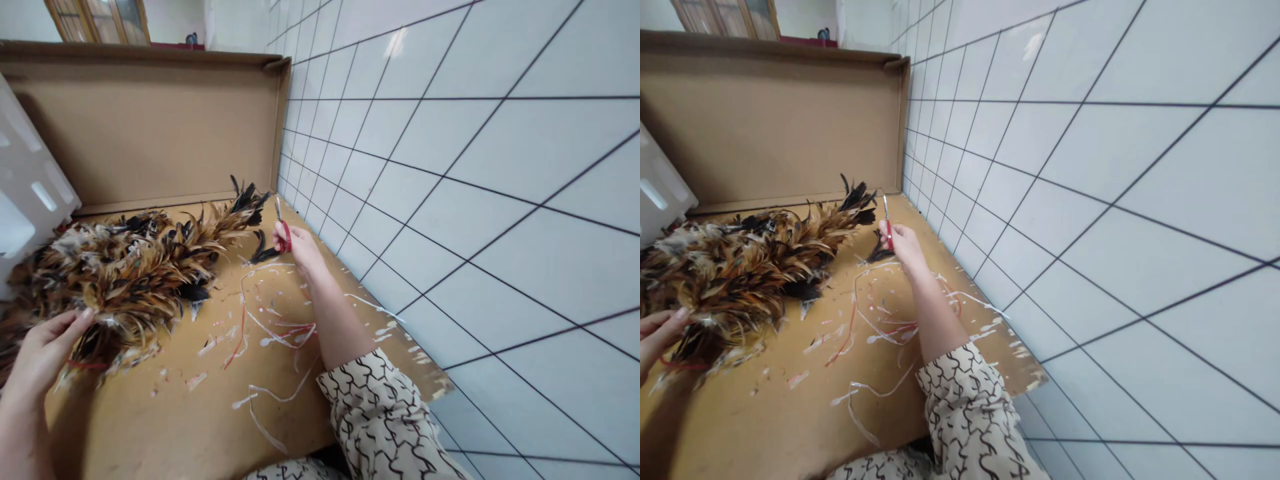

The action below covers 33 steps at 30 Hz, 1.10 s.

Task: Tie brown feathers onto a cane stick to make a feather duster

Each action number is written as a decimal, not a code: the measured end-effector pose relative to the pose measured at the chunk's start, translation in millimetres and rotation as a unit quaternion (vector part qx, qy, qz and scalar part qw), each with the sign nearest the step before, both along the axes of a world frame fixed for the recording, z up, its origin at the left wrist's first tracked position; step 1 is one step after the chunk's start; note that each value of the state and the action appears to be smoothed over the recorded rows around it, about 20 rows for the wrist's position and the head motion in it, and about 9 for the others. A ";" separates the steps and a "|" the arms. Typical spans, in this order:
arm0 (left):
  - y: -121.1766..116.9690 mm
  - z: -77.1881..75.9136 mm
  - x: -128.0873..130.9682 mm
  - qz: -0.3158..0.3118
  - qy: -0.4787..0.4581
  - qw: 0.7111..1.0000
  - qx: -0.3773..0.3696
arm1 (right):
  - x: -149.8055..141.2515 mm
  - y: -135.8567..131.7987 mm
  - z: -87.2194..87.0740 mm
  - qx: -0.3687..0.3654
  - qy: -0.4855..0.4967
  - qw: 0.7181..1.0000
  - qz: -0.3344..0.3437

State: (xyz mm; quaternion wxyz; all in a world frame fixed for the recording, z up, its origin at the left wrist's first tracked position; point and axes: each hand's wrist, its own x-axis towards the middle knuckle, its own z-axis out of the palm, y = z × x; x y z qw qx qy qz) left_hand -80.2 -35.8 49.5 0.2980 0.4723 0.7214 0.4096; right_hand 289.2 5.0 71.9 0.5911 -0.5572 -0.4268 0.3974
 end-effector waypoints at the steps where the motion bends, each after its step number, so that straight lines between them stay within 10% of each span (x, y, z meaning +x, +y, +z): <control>1: 0.8 -1.1 -1.6 -0.010 0.008 1.000 -0.002 | -1.1 -0.9 0.2 0.002 -0.012 1.000 0.020; 10: 1.3 -3.9 -2.9 -0.064 0.022 0.998 -0.005 | -8.0 2.2 -9.9 -0.065 -0.135 0.984 0.097; 17: 2.4 -6.7 -1.7 -0.082 -0.050 0.995 -0.012 | -10.6 -0.2 -5.1 -0.065 -0.039 0.993 0.086; 33: 0.4 -0.5 6.8 0.075 -0.066 0.994 0.042 | 0.3 2.7 -3.7 -0.024 0.022 0.999 0.019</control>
